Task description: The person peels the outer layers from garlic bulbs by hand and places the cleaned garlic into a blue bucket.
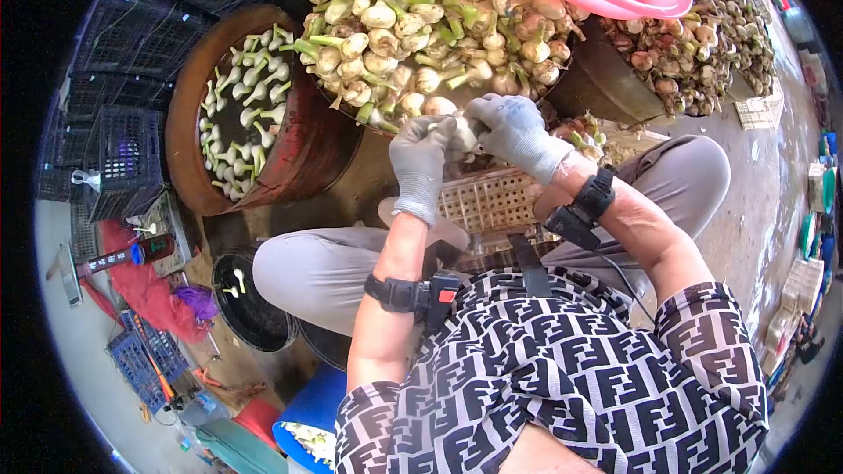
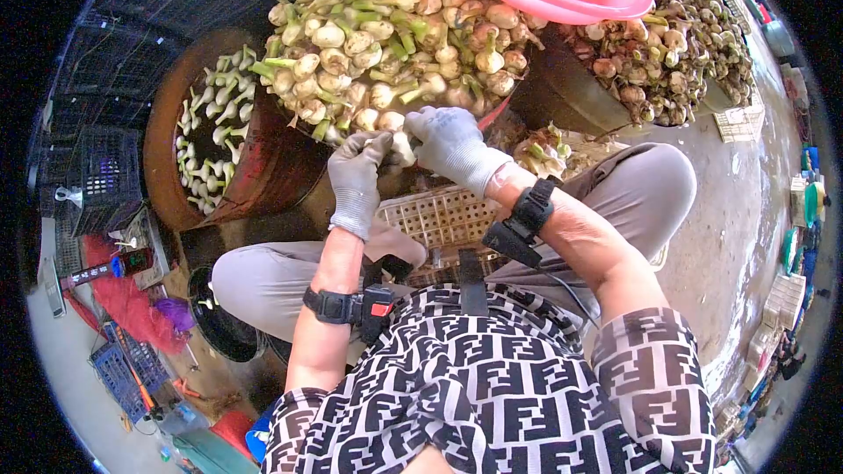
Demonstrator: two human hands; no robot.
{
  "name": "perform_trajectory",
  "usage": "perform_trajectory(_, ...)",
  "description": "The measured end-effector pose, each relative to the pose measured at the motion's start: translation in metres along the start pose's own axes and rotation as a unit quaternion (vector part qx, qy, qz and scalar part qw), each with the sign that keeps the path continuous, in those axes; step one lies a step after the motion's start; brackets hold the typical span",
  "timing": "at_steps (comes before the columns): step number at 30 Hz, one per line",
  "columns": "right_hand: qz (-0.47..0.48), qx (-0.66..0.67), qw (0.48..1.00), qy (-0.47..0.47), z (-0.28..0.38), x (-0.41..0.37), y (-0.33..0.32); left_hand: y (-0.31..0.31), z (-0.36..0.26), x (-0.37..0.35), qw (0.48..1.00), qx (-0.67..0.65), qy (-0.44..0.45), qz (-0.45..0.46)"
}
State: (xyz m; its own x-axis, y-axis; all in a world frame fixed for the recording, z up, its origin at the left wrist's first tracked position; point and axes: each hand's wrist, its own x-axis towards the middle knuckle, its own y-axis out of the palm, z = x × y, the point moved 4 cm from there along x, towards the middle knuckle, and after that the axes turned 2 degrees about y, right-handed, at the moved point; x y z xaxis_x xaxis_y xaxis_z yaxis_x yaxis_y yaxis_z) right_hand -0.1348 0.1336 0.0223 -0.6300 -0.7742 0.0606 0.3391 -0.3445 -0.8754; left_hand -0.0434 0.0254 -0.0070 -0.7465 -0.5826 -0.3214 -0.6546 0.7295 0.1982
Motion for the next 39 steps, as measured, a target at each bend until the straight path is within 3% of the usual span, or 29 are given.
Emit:
perform_trajectory(4,0.09,-0.086,0.991,0.058,-0.023,-0.001,-0.003,0.0,-0.008,-0.004,0.999,0.015,-0.03,0.032)
perform_trajectory(6,0.129,-0.113,0.975,0.139,-0.041,-0.003,-0.007,-0.006,-0.01,-0.003,0.998,0.02,-0.043,0.035)
perform_trajectory(8,0.104,-0.067,0.982,0.144,-0.04,-0.006,-0.011,-0.011,-0.007,0.002,0.998,0.036,-0.042,0.021)
perform_trajectory(10,0.038,0.034,0.997,0.052,-0.02,-0.009,-0.01,-0.006,-0.007,0.002,0.996,0.066,-0.055,0.019)
perform_trajectory(12,-0.014,0.042,0.999,-0.022,0.002,-0.009,-0.009,0.009,-0.01,-0.003,0.997,0.057,-0.034,0.027)
perform_trajectory(13,-0.015,0.048,0.999,-0.007,-0.002,-0.008,-0.003,0.012,-0.006,-0.005,0.996,0.039,-0.063,0.044)
perform_trajectory(17,-0.017,0.077,0.997,0.007,-0.024,-0.008,0.003,0.006,-0.003,-0.01,0.993,0.075,-0.04,0.082)
perform_trajectory(20,0.003,0.039,0.997,0.061,-0.039,-0.01,0.003,0.006,-0.002,-0.012,0.968,0.201,0.055,0.138)
perform_trajectory(24,0.049,-0.005,0.99,0.132,-0.061,-0.015,0.009,0.005,-0.013,-0.014,0.915,0.257,0.217,0.225)
perform_trajectory(27,0.103,-0.045,0.984,0.136,-0.073,-0.019,0.017,0.001,-0.021,-0.016,0.905,0.248,0.229,0.259)
perform_trajectory(30,0.13,-0.078,0.981,0.12,-0.113,-0.028,0.024,-0.02,-0.046,-0.013,0.973,0.096,0.101,0.182)
perform_trajectory(31,0.211,-0.126,0.958,0.149,-0.135,-0.033,0.034,-0.035,-0.059,-0.006,0.976,0.079,0.13,0.159)
perform_trajectory(32,0.265,-0.14,0.947,0.113,-0.133,-0.034,0.039,-0.052,-0.07,0.002,0.977,0.062,0.157,0.134)
perform_trajectory(34,0.367,-0.164,0.915,0.043,-0.126,-0.037,0.042,-0.077,-0.087,0.017,0.987,-0.066,0.109,0.095)
perform_trajectory(35,0.348,-0.099,0.927,0.098,-0.104,-0.029,0.027,-0.087,-0.088,0.024,0.991,-0.091,0.067,0.075)
perform_trajectory(37,0.226,0.036,0.968,0.099,-0.069,-0.013,0.014,-0.087,-0.08,0.032,0.978,-0.18,0.002,0.104)
perform_trajectory(39,0.138,0.177,0.968,0.108,-0.035,0.0,-0.002,-0.081,-0.063,0.032,0.963,-0.226,-0.042,0.141)
